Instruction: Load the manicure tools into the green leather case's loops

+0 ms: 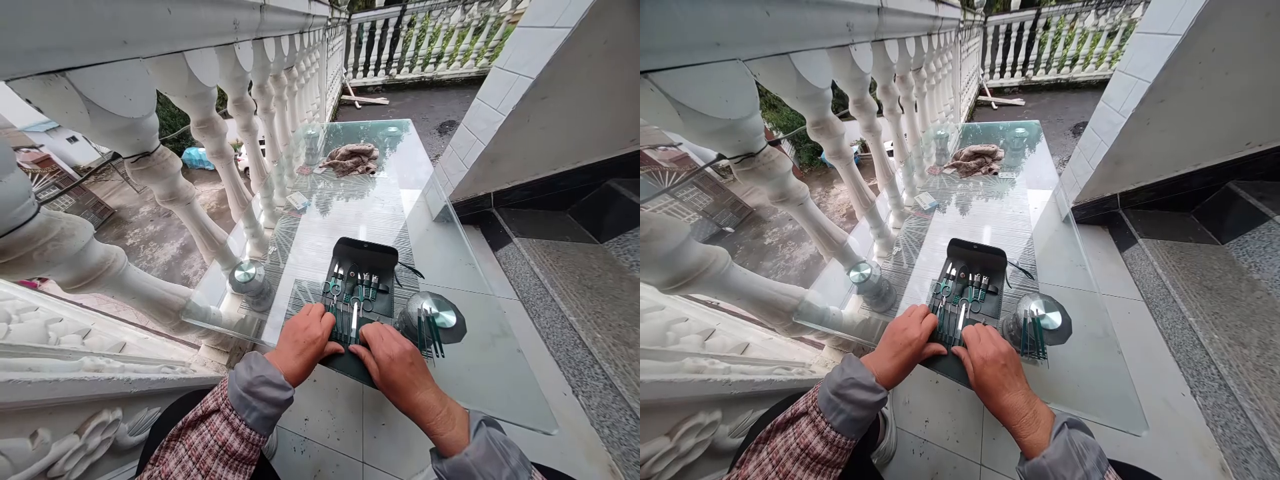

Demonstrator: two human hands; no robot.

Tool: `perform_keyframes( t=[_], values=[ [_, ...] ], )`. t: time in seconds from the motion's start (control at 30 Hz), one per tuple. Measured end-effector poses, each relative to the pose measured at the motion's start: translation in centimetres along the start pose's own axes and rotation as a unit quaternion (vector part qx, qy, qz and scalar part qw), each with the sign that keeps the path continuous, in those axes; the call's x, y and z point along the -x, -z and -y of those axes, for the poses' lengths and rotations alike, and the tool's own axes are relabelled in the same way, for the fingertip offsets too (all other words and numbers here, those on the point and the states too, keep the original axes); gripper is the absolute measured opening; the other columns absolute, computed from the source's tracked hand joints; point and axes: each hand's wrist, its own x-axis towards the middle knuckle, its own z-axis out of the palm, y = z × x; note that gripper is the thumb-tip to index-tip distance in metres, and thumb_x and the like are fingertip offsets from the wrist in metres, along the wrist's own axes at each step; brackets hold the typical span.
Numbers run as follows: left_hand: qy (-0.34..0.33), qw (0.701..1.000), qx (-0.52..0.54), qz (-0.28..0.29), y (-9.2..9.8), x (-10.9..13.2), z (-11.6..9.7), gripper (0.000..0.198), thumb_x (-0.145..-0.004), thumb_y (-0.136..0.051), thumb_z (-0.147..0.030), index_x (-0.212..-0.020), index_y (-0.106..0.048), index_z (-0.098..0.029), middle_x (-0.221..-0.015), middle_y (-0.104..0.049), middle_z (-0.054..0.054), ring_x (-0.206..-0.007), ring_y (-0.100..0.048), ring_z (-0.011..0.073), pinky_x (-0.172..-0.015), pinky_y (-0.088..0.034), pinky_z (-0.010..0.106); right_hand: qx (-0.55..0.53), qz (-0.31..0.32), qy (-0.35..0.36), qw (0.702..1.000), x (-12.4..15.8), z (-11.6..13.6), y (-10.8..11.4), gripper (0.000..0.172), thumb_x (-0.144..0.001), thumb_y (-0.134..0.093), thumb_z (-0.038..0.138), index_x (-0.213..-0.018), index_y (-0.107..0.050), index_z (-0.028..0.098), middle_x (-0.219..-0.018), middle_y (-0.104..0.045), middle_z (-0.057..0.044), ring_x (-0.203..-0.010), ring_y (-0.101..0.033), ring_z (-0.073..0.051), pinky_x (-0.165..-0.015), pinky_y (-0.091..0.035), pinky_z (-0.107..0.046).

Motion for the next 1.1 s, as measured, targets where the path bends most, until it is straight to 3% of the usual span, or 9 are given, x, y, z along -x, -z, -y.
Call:
perform_keyframes(
  t=[0.17, 0.4, 0.6, 0.83, 1.0, 1.1],
  values=[
    [-0.014, 1.000, 0.006, 0.000, 0.1, 0.1, 0.0, 0.044, -0.071, -0.064, -0.057, -0.081, -0.050, -0.017, -0.085, -0.052, 0.005, -0.081, -0.050, 0.0226, -0.067, -0.043, 0.032, -0.064, 0.058, -0.023, 0.996, 0.0, -0.4, 0.8, 0.014, -0.083, -0.052, 0.022, -0.075, -0.040, 0.022, -0.069, -0.051, 0.001, -0.063, -0.049, -0.015, -0.056, -0.035, -0.025],
    [-0.013, 0.999, -0.018, -0.026, -0.7, -0.2, -0.6, 0.029, -0.084, -0.058, -0.045, -0.079, -0.050, -0.017, -0.081, -0.051, 0.005, -0.080, -0.050, 0.0223, -0.066, -0.042, 0.032, -0.021, 0.017, 0.011, 1.000, 0.0, -0.4, 0.3, 0.015, -0.089, -0.041, 0.022, -0.074, -0.042, 0.021, -0.067, -0.050, -0.001, -0.061, -0.046, -0.015, -0.057, -0.034, -0.027],
    [-0.019, 0.999, -0.029, -0.031, -0.9, -0.3, -0.6, 0.043, -0.083, -0.048, -0.059, -0.078, -0.052, -0.016, -0.080, -0.052, 0.006, -0.077, -0.051, 0.0225, -0.063, -0.042, 0.033, -0.014, 0.015, -0.001, 1.000, 0.0, 0.0, 0.1, 0.017, -0.089, -0.044, 0.027, -0.073, -0.042, 0.021, -0.067, -0.051, -0.001, -0.063, -0.046, -0.015, -0.058, -0.034, -0.027],
    [0.006, 1.000, -0.012, -0.025, -0.9, -0.7, -0.9, 0.030, -0.088, -0.052, -0.046, -0.078, -0.051, -0.018, -0.080, -0.052, 0.006, -0.078, -0.051, 0.0222, -0.065, -0.043, 0.032, 0.023, -0.014, -0.005, 1.000, -0.2, 0.5, -0.3, 0.023, -0.091, -0.039, 0.027, -0.068, -0.042, 0.021, -0.064, -0.049, -0.002, -0.060, -0.044, -0.016, -0.056, -0.032, -0.028],
    [0.057, 0.997, 0.044, -0.031, -0.2, -0.3, -0.5, 0.019, -0.087, -0.058, -0.037, -0.089, -0.051, -0.019, -0.088, -0.055, 0.004, -0.084, -0.052, 0.0210, -0.071, -0.044, 0.032, -0.075, 0.003, -0.045, 0.996, -0.2, -0.4, 0.4, 0.018, -0.090, -0.042, 0.025, -0.074, -0.046, 0.021, -0.068, -0.052, 0.000, -0.061, -0.049, -0.013, -0.058, -0.037, -0.025],
    [0.078, 0.994, 0.068, -0.028, 0.1, -0.3, -0.4, 0.015, -0.086, -0.058, -0.026, -0.097, -0.050, -0.019, -0.092, -0.056, 0.003, -0.087, -0.051, 0.0209, -0.076, -0.044, 0.034, -0.085, -0.020, -0.076, 0.993, -0.2, -1.3, 0.6, 0.015, -0.091, -0.042, 0.025, -0.078, -0.050, 0.021, -0.072, -0.055, -0.001, -0.063, -0.051, -0.013, -0.059, -0.039, -0.025]
  ],
)
